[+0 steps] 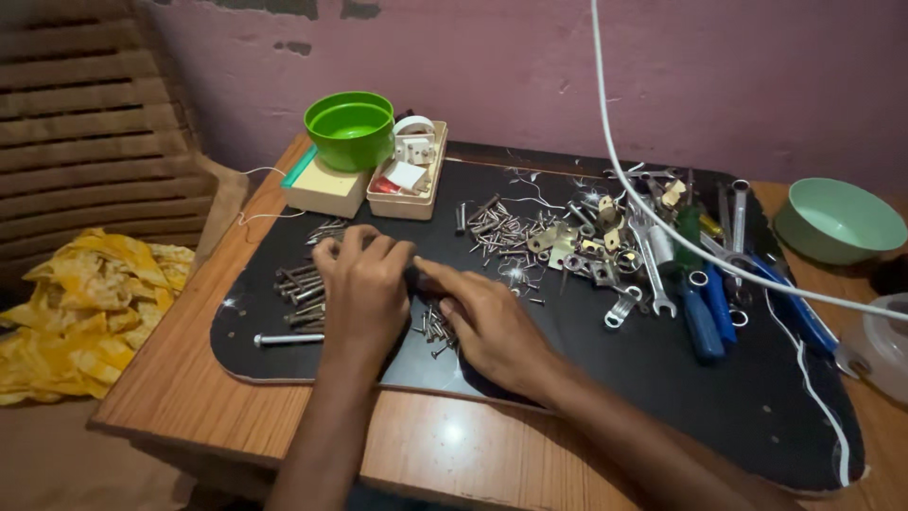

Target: The person sorts screws, bolts, and hardware pieces on a desk mat by hand, picking through the pile and organizing them into separate groups.

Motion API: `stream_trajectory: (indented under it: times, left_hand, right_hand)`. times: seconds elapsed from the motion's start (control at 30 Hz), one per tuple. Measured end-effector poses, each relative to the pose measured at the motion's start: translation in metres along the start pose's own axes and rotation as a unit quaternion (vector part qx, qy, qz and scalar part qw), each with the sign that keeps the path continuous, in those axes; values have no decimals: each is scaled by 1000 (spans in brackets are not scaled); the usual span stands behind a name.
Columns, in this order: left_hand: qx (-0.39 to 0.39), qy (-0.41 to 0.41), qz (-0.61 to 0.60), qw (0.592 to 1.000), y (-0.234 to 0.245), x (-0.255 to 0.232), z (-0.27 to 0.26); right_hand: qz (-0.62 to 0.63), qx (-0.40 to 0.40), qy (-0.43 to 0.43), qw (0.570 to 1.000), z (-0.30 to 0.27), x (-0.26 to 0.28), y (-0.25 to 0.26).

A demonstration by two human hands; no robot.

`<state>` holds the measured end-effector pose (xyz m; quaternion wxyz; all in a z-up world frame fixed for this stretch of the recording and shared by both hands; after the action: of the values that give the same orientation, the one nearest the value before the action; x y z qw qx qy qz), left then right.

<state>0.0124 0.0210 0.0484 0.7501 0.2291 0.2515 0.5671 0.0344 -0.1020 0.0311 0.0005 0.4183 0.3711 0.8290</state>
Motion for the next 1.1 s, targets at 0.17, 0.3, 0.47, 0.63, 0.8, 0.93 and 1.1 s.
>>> stream_trajectory:
  times: [0.17, 0.3, 0.47, 0.63, 0.8, 0.93, 1.1]
  left_hand:
    - [5, -1, 10, 1000, -4, 1, -3]
    - [8, -4, 19, 1000, -5, 1, -4]
    - [7, -10, 22, 1000, -7, 3, -5]
    - [6, -17, 38, 999, -8, 4, -7]
    - [-1, -24, 35, 999, -8, 3, -6]
    - [10, -14, 43, 999, -8, 3, -6]
    - [8, -16, 46, 999, -9, 4, -7]
  right_hand:
    - [5, -13, 16, 1000, -2, -5, 5]
    - [-134, -89, 92, 983, -1, -4, 20]
    - [-104, -111, 46, 987, 1, -21, 31]
    - [-119, -118, 61, 984, 7, -20, 40]
    - [-191, -132, 109, 967, 23, -17, 53]
    - [-226, -136, 102, 959, 30, -24, 55]
    - [-269, -131, 94, 950, 28, -35, 49]
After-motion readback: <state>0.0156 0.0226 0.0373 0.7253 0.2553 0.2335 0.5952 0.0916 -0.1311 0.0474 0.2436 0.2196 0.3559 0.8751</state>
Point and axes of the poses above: each hand's wrist, its own z-axis towards the middle knuckle, its own y-axis out of the back of the hand, x = y × z, the point moved 8 cm from there along z, towards the middle knuckle, and after that the axes turned 1 degree about x, right-handed, at the moved point
